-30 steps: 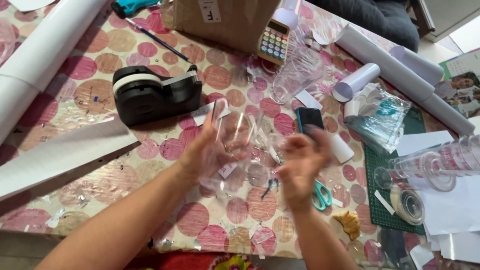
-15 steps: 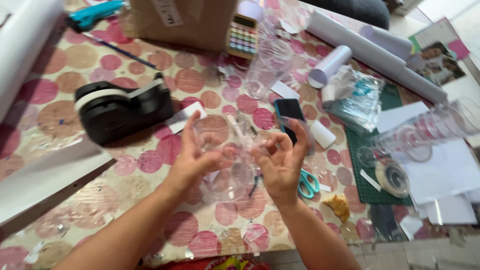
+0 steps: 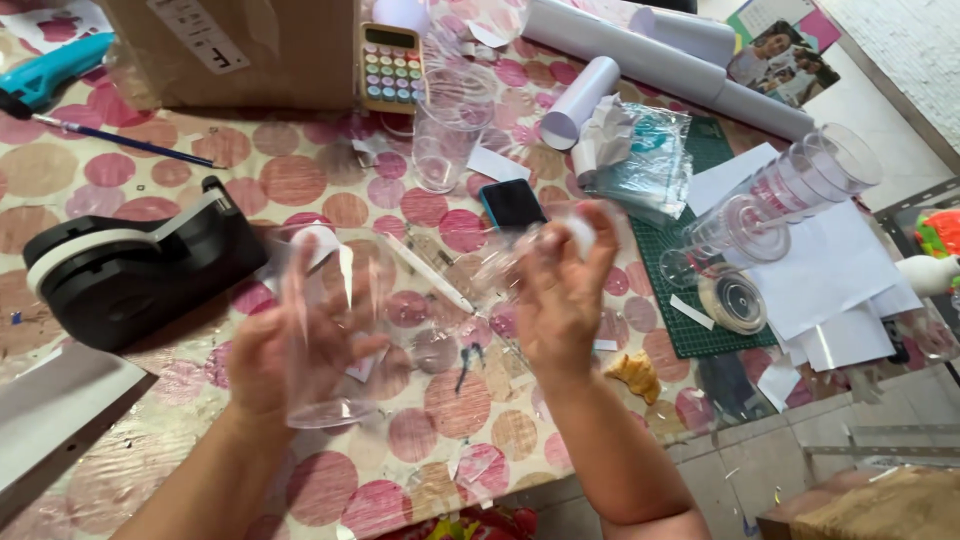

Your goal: Applying a vinyl decal to a plastic cup and weeding out excess material using a specialized tool

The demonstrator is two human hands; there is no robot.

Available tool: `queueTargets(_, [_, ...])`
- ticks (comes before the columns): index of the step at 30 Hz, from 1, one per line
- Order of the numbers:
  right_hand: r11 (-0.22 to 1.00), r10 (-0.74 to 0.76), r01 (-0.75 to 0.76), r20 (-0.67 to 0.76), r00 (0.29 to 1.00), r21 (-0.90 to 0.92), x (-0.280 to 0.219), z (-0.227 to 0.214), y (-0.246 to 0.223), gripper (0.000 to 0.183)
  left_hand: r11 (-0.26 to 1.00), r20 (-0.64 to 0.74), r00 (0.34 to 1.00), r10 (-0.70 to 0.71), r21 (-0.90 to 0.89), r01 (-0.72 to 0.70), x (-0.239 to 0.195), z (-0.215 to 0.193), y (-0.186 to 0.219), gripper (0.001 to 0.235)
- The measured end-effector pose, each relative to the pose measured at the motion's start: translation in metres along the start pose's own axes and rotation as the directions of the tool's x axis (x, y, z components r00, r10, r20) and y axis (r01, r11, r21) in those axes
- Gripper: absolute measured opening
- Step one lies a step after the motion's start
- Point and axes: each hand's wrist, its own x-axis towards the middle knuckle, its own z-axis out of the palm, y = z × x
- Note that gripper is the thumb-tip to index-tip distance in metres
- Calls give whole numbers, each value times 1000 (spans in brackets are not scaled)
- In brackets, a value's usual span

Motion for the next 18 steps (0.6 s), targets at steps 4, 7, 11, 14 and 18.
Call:
queueTargets(4, [992, -65, 46, -161, 985, -121, 29, -15, -26, 62, 994, 30, 997, 71, -83, -68, -1, 18, 11, 84])
queueTargets(7, [867, -422, 359, -127, 898, -344, 59, -48, -35, 68, 995, -11, 995, 98, -3, -98, -2, 6, 11, 76])
queueTargets(11, [160, -434, 344, 248, 866, -925, 95, -81, -30, 67, 996, -109, 991, 76, 56, -70, -4, -6, 6, 76])
queueTargets(14, [-111, -224, 211, 231, 947, -971, 119, -101, -8, 64, 981, -191, 976, 106, 179, -72, -3, -12, 3, 79])
queueTargets(18, [-503, 44, 319, 345, 938, -803, 144, -174, 41, 59, 908, -310, 937, 163, 419, -20, 1, 6, -2, 92])
